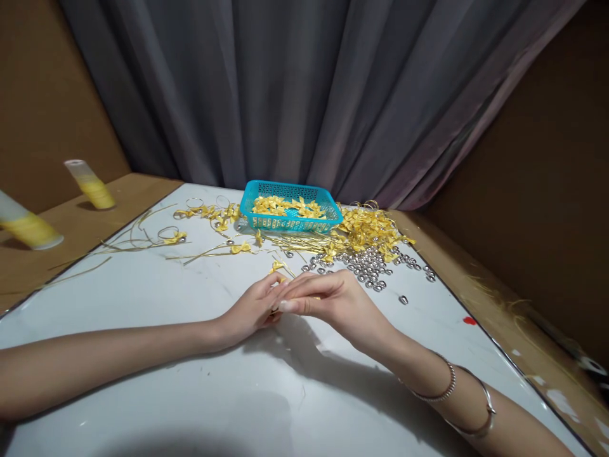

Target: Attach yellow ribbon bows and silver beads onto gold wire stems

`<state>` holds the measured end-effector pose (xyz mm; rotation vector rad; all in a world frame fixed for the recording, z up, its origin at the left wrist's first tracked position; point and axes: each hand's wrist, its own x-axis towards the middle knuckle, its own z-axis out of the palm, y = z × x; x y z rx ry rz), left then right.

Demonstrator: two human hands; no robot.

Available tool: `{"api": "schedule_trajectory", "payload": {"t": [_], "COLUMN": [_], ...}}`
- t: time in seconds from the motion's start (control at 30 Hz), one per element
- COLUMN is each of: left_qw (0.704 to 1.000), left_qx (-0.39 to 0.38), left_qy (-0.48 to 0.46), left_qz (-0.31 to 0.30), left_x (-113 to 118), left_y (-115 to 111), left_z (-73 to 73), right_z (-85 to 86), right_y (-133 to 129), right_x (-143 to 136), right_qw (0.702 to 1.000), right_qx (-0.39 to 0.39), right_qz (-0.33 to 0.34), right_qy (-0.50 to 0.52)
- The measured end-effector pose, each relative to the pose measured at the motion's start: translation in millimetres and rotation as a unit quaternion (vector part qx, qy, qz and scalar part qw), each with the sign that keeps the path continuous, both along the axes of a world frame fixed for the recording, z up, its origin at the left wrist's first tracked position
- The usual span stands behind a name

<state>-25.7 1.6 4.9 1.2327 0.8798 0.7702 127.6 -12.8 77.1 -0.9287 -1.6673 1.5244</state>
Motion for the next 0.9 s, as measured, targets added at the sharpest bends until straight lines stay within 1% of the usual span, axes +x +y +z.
{"api": "schedule_trajectory", "payload": {"t": [0.2,0.3,0.47,0.57,0.67,0.77,0.9], "left_qw": [0.998,0.996,0.995,0.996,0.997,0.996,0.997], "left_qx": [0.027,0.044,0.066,0.061,0.058,0.059,0.017], "left_qy": [0.039,0.051,0.008,-0.006,-0.02,-0.031,-0.055], "left_qz": [0.043,0.062,0.078,0.067,0.056,0.053,0.045], "left_x": [2,1,0,-1,-1,-2,-2], "left_y": [3,5,7,9,11,14,17], "left_z": [-1.5,0.0,4.2,1.8,-3.0,-5.8,-5.1], "right_z": [2.7,5.2,5.1,3.7,2.6,-0.5,-8.1], "right_y": [1,1,2,7,12,17,22], "right_x": [7,8,10,14,19,21,22], "right_qw": [1.0,1.0,1.0,0.999,0.995,0.985,0.975], "right_qx": [0.02,0.024,0.001,-0.015,-0.051,-0.078,-0.058], "right_qz": [-0.002,-0.002,-0.009,-0.012,0.014,0.009,-0.015], "right_qy": [0.012,0.004,-0.019,-0.026,-0.079,-0.151,-0.215]}}
